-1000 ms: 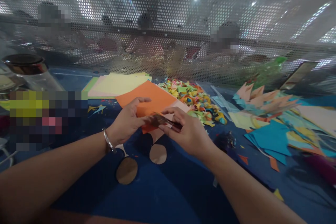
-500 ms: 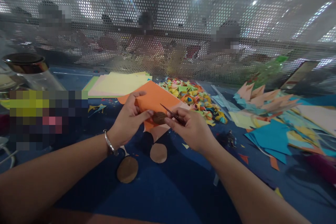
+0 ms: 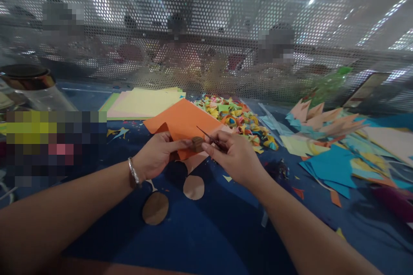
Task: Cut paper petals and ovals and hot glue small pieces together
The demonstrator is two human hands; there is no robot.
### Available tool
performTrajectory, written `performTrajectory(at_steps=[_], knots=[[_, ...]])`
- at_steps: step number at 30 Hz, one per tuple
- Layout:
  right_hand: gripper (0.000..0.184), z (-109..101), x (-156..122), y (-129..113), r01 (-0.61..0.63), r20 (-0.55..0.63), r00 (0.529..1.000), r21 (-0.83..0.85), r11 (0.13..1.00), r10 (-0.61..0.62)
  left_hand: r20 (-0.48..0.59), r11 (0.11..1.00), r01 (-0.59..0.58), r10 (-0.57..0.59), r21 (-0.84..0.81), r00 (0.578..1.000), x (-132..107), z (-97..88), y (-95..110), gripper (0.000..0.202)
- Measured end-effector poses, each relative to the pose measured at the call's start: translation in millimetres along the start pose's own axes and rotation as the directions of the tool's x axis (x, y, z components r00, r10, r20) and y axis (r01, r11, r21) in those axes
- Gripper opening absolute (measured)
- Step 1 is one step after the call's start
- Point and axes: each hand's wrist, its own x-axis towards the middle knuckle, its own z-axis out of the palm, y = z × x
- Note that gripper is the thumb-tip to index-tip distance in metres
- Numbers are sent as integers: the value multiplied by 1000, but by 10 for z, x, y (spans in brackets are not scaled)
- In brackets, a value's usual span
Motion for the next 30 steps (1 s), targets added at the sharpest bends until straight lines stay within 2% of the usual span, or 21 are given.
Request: performTrajectory(at_steps=[3,7,12,17,20,24,30], knots=[[22,33,-34,3,35,-67,997,-63,997,-39,-52,1000,-24,24,11,998,23,-14,-30,37],[34,61,-82,-23,65,-112,989,-225,972,-92,-91,998,-61,62,15,994,19,1,-68,40],[39,59,-100,-46,81,-46,994,-280,956,-98,-71,999,-29,28,-18,997,-29,58,-69,38],[35,38,-109,-56,132,-10,990,-330,935,-143,-98,994,92,-96,-51,990,-27,72,-16,7],[34,30,-114,-64,201,37,978,-395,896,-204,-103,985,156,-163,-75,981,-15,54,-2,22],[34,25,-116,-71,297,123,955,-408,863,-270,-46,980,199,-201,-29,979,3,22,-16,24],[38,8,-118,-52,362,212,930,-392,846,-300,-38,968,248,-246,34,968,11,13,-3,29]])
